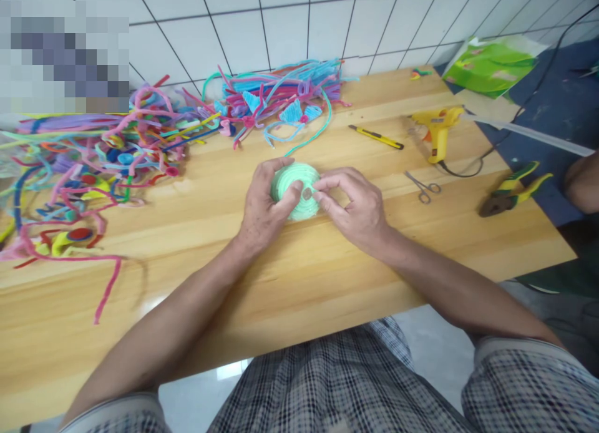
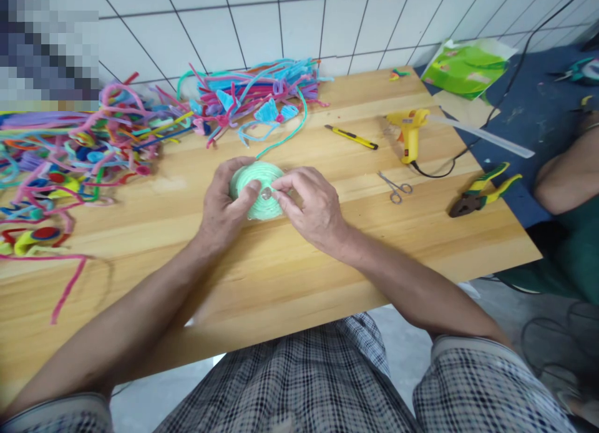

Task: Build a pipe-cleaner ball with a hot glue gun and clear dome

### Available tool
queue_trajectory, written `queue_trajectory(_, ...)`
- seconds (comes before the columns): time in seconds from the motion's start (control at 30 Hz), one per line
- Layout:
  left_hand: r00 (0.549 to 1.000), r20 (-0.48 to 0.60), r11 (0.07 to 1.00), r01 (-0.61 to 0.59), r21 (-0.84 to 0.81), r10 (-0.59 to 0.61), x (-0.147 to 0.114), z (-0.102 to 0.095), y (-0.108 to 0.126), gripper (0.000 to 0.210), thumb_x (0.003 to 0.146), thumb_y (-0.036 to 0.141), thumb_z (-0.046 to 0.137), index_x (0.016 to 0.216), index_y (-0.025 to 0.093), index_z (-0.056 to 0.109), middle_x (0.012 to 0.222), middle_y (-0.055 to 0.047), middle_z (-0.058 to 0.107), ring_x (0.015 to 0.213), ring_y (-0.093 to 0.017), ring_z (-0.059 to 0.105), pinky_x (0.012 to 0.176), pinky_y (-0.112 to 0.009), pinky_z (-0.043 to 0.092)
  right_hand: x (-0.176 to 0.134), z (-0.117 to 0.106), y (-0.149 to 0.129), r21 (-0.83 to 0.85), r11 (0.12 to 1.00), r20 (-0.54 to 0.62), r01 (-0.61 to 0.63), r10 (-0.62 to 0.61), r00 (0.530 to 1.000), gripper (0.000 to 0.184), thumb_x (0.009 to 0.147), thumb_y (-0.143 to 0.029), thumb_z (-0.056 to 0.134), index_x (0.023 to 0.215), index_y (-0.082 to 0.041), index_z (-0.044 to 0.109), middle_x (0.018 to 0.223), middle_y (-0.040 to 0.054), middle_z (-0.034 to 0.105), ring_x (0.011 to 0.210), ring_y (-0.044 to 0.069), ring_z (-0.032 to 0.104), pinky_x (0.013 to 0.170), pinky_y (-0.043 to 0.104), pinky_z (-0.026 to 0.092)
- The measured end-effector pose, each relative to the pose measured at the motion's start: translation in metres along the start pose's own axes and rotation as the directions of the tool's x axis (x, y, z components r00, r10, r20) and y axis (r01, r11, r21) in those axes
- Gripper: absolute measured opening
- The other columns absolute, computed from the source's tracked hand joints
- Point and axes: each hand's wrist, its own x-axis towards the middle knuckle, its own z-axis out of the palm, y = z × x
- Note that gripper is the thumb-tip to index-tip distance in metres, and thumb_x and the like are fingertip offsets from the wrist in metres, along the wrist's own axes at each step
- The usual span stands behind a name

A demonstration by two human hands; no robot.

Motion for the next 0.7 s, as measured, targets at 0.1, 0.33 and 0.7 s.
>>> queue_trajectory(0.1, 0.999, -0.016, 0.999, -0.035, 0.04, 0.036, -0.001, 0.001, 0.0, 0.05, 0.111, 0.066, 0.055, 0.141, 0.026, 0.065, 0.135, -0.01, 0.073, 0.13, -0.027, 0.07, 0.116, -0.048, 0.059, 0.0, 0.001, 0.0, -0.01, 1.0, 0.002, 0.006, -0.006, 1.0, 0.007, 0.107, -0.032, 0.07, 0.102, -0.028, 0.074, 0.1, 0.003, 0.083, 0.105, 0.023, 0.079, 0.097, 0.042, 0.063)
queue_trajectory(0.33, 0.998, -0.038, 0.997, -0.048, 0.056, 0.05, -0.002, 0.002, -0.001, 0.045, 0.111, 0.061, 0.058, 0.139, 0.027, 0.066, 0.133, -0.01, 0.073, 0.127, -0.028, 0.069, 0.113, -0.048, 0.058, -0.002, 0.001, 0.002, -0.056, 0.993, -0.009, 0.102, -0.102, 0.995, 0.004, 0.106, -0.027, 0.071, 0.102, -0.027, 0.073, 0.104, 0.0046, 0.084, 0.107, 0.023, 0.08, 0.096, 0.041, 0.064)
queue_trajectory(0.7, 0.966, 0.234, 0.993, 0.118, -0.007, -0.113, 0.016, -0.023, 0.01, 0.039, 0.104, 0.054, 0.069, 0.13, 0.026, 0.06, 0.11, -0.003, 0.071, 0.089, -0.019, 0.067, 0.078, -0.031, 0.06, -0.003, 0.002, 0.003, -0.082, 0.978, -0.027, 0.192, -0.195, 0.981, 0.007, 0.105, -0.021, 0.07, 0.105, -0.026, 0.074, 0.103, 0.0056, 0.083, 0.106, 0.025, 0.08, 0.095, 0.042, 0.066)
